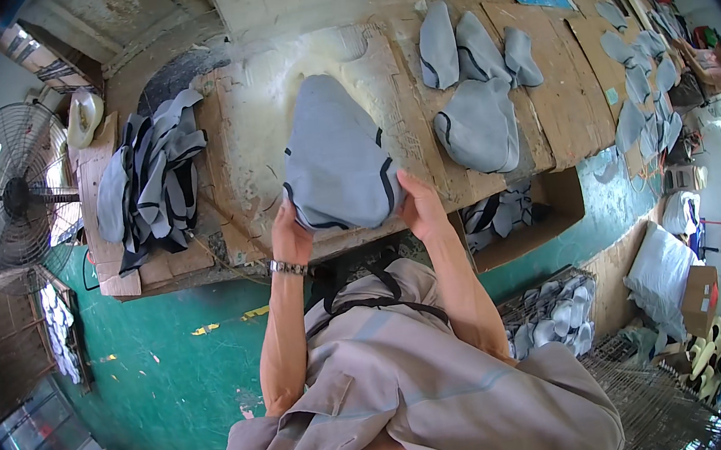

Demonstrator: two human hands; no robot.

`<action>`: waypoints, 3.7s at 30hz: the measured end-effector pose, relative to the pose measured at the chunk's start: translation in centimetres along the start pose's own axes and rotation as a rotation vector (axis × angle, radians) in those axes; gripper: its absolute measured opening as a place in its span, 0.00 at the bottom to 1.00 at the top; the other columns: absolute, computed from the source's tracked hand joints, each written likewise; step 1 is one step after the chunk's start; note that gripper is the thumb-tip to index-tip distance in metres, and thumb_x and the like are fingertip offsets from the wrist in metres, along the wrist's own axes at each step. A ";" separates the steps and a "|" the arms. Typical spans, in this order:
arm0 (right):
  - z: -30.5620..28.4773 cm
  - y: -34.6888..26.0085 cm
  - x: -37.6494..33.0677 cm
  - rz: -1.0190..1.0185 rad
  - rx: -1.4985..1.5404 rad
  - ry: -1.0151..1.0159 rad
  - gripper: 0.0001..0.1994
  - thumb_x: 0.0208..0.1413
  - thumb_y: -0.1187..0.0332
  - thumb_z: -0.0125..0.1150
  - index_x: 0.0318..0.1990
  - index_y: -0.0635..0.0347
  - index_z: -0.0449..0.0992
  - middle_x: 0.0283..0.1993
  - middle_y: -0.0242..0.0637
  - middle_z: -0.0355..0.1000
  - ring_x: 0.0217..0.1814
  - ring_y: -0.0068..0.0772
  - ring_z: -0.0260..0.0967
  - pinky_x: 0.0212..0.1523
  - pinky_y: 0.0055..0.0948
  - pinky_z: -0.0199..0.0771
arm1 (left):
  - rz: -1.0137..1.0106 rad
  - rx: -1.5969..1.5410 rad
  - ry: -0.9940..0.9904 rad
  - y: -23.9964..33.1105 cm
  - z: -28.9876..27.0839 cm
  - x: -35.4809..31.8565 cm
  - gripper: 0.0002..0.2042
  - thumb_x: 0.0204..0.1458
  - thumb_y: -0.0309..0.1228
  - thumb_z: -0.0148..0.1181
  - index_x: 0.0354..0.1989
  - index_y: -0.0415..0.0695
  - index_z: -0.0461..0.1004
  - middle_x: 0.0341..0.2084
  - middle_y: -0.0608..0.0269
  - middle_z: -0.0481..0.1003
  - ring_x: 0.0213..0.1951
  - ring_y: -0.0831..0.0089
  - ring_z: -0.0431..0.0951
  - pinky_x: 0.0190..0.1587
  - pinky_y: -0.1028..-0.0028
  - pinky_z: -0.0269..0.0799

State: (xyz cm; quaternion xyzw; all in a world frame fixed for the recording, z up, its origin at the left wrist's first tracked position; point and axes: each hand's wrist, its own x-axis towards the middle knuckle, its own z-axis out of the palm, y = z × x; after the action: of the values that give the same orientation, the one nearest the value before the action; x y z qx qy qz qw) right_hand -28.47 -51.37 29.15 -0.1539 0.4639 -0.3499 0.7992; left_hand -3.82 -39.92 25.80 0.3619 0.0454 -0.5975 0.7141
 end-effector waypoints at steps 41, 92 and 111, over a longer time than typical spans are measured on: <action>10.3 3.9 4.8 -1.299 -1.809 0.153 0.18 0.58 0.68 0.59 0.56 0.54 0.77 0.66 0.37 0.67 0.70 0.45 0.60 0.69 0.55 0.57 | 1.255 1.488 0.730 37.5 0.7 -0.6 0.18 0.50 0.41 0.75 0.38 0.38 0.81 0.32 0.57 0.77 0.33 0.63 0.76 0.39 0.65 0.72; 1.4 -0.7 12.8 -0.504 -1.230 0.564 0.18 0.58 0.56 0.64 0.33 0.67 0.83 0.34 0.55 0.80 0.38 0.56 0.78 0.40 0.48 0.72 | 0.523 1.278 0.535 0.5 2.4 10.9 0.20 0.47 0.22 0.69 0.51 0.45 0.78 0.40 0.53 0.77 0.46 0.51 0.76 0.50 0.58 0.72; 4.0 -1.6 10.0 -0.957 -1.354 0.629 0.10 0.60 0.63 0.65 0.41 0.59 0.83 0.38 0.45 0.81 0.41 0.50 0.78 0.44 0.45 0.75 | 1.150 1.717 0.969 32.6 1.6 0.9 0.12 0.56 0.39 0.64 0.35 0.41 0.81 0.33 0.53 0.78 0.38 0.49 0.79 0.42 0.56 0.72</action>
State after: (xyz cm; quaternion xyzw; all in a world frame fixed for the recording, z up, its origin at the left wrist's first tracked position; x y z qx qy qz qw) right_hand -22.45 -59.89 25.83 -0.6681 0.6555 -0.3230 0.1403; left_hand 24.76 -40.78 41.60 0.8906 -0.2799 0.1869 0.3058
